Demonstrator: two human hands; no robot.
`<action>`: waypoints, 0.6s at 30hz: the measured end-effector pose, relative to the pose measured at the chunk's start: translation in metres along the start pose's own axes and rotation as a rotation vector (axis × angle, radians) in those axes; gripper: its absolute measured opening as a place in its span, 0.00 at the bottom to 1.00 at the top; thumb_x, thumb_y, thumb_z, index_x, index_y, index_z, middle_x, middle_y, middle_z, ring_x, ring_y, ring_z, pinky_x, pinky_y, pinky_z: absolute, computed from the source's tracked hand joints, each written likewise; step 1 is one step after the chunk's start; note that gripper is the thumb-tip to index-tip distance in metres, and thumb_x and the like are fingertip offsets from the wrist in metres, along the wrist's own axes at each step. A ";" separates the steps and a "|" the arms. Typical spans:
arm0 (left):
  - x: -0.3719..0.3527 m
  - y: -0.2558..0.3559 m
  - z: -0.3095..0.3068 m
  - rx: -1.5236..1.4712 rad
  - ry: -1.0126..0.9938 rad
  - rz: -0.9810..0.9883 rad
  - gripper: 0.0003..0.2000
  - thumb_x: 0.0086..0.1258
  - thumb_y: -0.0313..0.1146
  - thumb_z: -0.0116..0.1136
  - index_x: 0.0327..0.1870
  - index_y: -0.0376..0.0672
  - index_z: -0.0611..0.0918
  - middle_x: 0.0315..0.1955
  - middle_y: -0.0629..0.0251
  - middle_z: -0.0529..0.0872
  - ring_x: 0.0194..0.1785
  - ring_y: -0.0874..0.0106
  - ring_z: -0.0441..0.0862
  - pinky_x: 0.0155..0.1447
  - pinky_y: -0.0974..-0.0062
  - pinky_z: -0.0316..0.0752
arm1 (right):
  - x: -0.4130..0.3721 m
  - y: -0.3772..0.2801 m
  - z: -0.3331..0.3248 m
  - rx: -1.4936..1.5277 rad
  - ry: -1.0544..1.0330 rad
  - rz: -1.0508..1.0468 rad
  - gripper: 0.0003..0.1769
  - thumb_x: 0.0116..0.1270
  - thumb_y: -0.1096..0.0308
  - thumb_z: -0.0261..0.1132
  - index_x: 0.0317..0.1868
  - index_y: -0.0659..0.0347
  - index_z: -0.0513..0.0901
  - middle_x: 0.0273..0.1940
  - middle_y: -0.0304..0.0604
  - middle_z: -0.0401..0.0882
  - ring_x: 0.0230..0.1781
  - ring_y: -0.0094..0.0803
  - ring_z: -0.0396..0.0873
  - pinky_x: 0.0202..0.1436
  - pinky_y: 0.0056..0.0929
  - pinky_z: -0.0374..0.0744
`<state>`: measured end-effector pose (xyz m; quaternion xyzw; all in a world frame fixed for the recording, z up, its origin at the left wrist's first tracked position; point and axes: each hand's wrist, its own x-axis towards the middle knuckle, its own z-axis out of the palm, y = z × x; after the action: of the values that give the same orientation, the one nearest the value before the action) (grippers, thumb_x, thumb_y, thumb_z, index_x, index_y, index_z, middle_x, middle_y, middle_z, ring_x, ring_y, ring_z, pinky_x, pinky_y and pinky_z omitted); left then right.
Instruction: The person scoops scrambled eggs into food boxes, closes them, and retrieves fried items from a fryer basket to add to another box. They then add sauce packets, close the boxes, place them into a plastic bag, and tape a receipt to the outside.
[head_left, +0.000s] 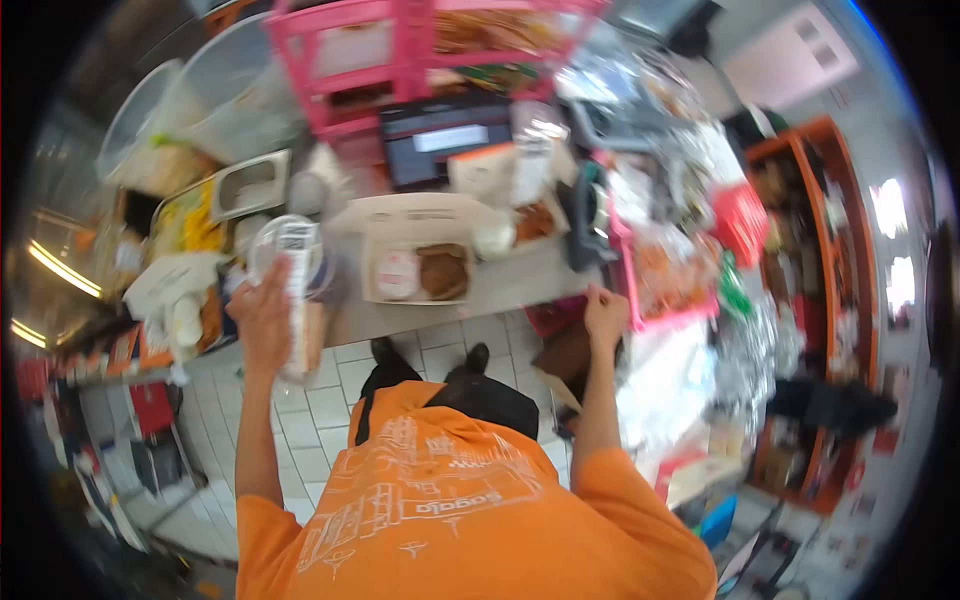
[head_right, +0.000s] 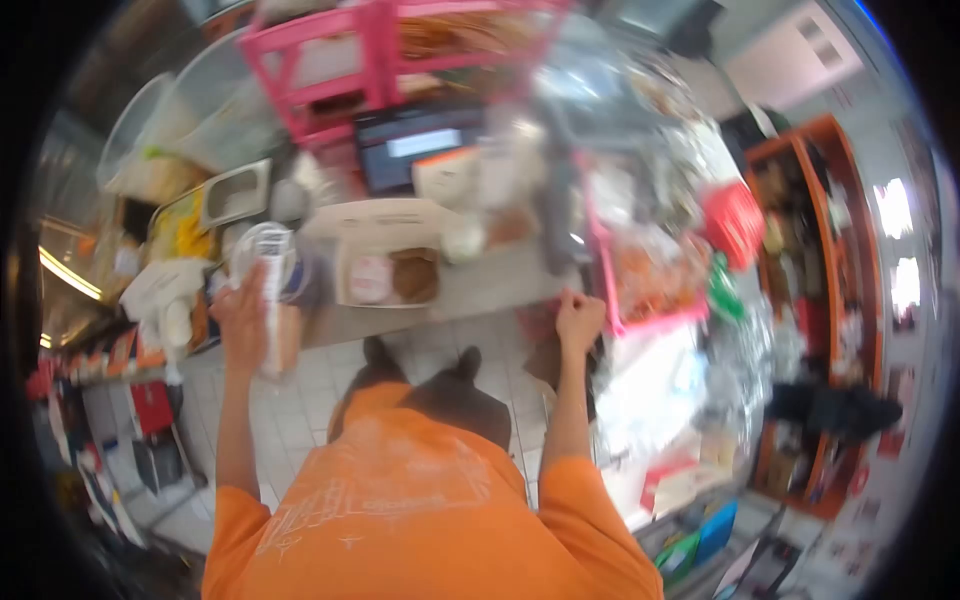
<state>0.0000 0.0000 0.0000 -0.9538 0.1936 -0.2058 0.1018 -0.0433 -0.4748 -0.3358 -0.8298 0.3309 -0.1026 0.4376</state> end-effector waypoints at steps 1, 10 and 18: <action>-0.011 0.022 0.002 -0.048 0.075 0.071 0.22 0.80 0.39 0.42 0.73 0.56 0.73 0.73 0.75 0.72 0.61 0.67 0.69 0.65 0.63 0.58 | -0.021 -0.031 -0.033 0.266 -0.088 -0.001 0.20 0.72 0.53 0.66 0.51 0.61 0.89 0.40 0.47 0.85 0.38 0.36 0.83 0.48 0.36 0.80; -0.083 0.155 0.059 -0.356 -0.094 -0.252 0.23 0.77 0.40 0.49 0.73 0.58 0.73 0.72 0.87 0.71 0.55 0.71 0.69 0.59 0.65 0.56 | -0.143 -0.260 0.016 0.732 -0.672 -0.094 0.18 0.71 0.60 0.69 0.51 0.68 0.87 0.62 0.46 0.78 0.62 0.31 0.75 0.65 0.29 0.73; -0.090 0.154 0.070 -0.418 -0.043 -0.250 0.27 0.72 0.41 0.54 0.74 0.57 0.71 0.73 0.89 0.69 0.55 0.74 0.69 0.61 0.67 0.55 | -0.158 -0.254 0.104 0.321 -0.080 -0.271 0.17 0.64 0.57 0.73 0.47 0.59 0.91 0.49 0.49 0.85 0.48 0.40 0.83 0.56 0.34 0.77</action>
<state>-0.0963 -0.0938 -0.1363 -0.9748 0.1100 -0.1521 -0.1201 0.0009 -0.2042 -0.1768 -0.7896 0.1782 -0.1789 0.5593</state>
